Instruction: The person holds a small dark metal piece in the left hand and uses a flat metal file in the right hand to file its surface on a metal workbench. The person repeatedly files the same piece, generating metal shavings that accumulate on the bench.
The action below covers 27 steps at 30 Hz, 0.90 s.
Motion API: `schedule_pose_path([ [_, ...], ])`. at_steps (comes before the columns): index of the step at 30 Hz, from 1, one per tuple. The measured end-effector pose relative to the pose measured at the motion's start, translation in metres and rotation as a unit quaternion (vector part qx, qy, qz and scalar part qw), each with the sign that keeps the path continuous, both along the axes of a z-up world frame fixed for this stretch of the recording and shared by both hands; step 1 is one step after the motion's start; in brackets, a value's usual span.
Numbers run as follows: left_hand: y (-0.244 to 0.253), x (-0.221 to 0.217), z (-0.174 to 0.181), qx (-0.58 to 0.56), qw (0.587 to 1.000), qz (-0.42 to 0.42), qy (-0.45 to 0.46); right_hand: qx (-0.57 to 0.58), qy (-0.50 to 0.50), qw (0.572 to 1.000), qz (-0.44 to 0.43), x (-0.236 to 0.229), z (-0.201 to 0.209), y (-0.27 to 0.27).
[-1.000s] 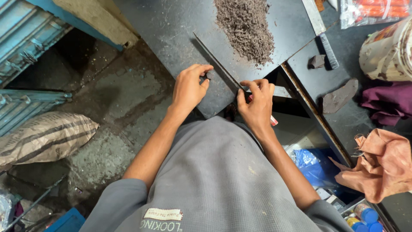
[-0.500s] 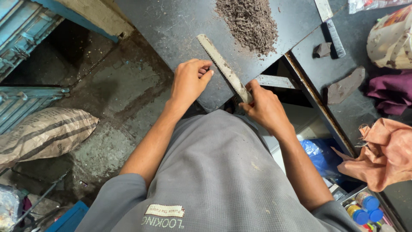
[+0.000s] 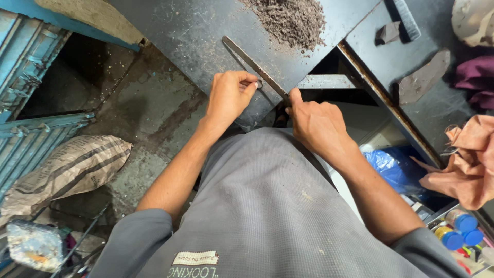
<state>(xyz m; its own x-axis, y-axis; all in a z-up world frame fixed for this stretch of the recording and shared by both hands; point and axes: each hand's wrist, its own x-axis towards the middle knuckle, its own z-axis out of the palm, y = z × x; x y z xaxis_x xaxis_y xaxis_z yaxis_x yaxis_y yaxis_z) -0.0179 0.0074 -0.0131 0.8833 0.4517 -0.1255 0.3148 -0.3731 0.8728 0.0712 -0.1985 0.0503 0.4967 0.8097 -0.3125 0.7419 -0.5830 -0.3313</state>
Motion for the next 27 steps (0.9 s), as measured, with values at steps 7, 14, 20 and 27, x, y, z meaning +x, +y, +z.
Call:
schedule_pose_path([
  [7,-0.002,0.008,0.006,0.006,1.000,0.000,0.009,0.032,-0.032,0.999,0.030,-0.007,-0.043,-0.006],
  [14,0.000,0.011,0.013,0.033,0.998,-0.025,0.046,-0.011,0.007,1.000,0.011,-0.006,-0.036,-0.001],
  [20,0.003,0.012,0.016,0.012,0.998,-0.028,0.053,-0.030,0.006,0.999,-0.018,-0.015,-0.025,0.000],
  [27,0.003,0.011,0.020,0.014,1.000,-0.023,0.017,-0.067,-0.009,0.998,-0.012,-0.016,-0.031,0.016],
])
